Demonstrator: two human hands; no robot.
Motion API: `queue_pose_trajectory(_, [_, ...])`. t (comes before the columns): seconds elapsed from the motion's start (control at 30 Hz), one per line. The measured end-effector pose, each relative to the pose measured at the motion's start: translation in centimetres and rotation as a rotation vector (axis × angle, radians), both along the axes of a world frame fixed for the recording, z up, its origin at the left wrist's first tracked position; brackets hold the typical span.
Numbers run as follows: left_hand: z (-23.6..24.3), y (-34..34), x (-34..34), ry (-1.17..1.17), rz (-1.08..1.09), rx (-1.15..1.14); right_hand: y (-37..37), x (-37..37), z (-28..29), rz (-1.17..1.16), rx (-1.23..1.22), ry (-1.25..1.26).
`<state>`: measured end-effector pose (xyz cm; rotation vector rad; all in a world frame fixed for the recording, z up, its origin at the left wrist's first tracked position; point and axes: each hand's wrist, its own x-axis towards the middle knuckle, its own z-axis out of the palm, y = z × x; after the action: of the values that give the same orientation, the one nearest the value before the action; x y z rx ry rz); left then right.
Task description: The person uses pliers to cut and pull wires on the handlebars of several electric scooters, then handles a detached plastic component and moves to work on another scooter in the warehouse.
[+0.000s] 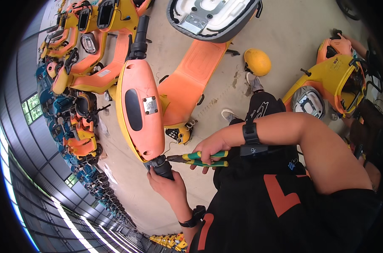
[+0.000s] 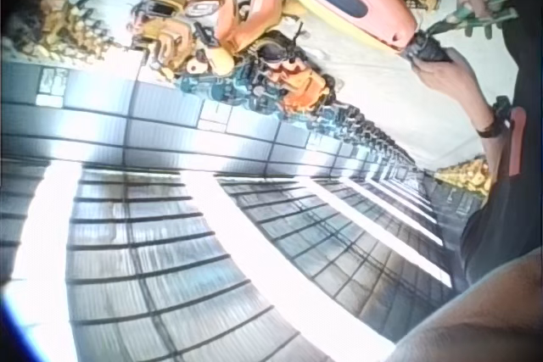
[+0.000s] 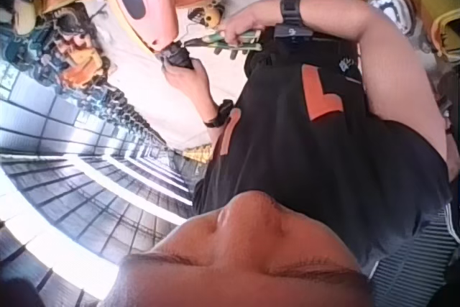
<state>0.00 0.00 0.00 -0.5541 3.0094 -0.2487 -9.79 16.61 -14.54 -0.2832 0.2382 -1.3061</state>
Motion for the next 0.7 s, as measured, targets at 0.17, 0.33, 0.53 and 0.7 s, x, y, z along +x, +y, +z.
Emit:
queue_pose_trajectory(0.17, [-0.7,0.2,0.4,0.005,0.001,-0.01,-1.0,-0.3,-1.7,-0.129,0.069,0.104])
queue_pose_trajectory(0.33, [-0.9,0.4,0.0,0.002,-0.012,-0.017,-1.3,-1.2,-2.7,-0.142,0.064,0.261])
queue_pose_trajectory(0.53, [-0.5,0.2,0.1,-0.018,0.009,-0.002,-1.0,-0.8,-0.7,-0.1,0.093,0.145])
queue_pose_trajectory(0.7, [-0.3,0.5,-0.1,-0.028,0.039,0.038,-1.9,-0.2,-1.8,-0.143,0.035,0.048])
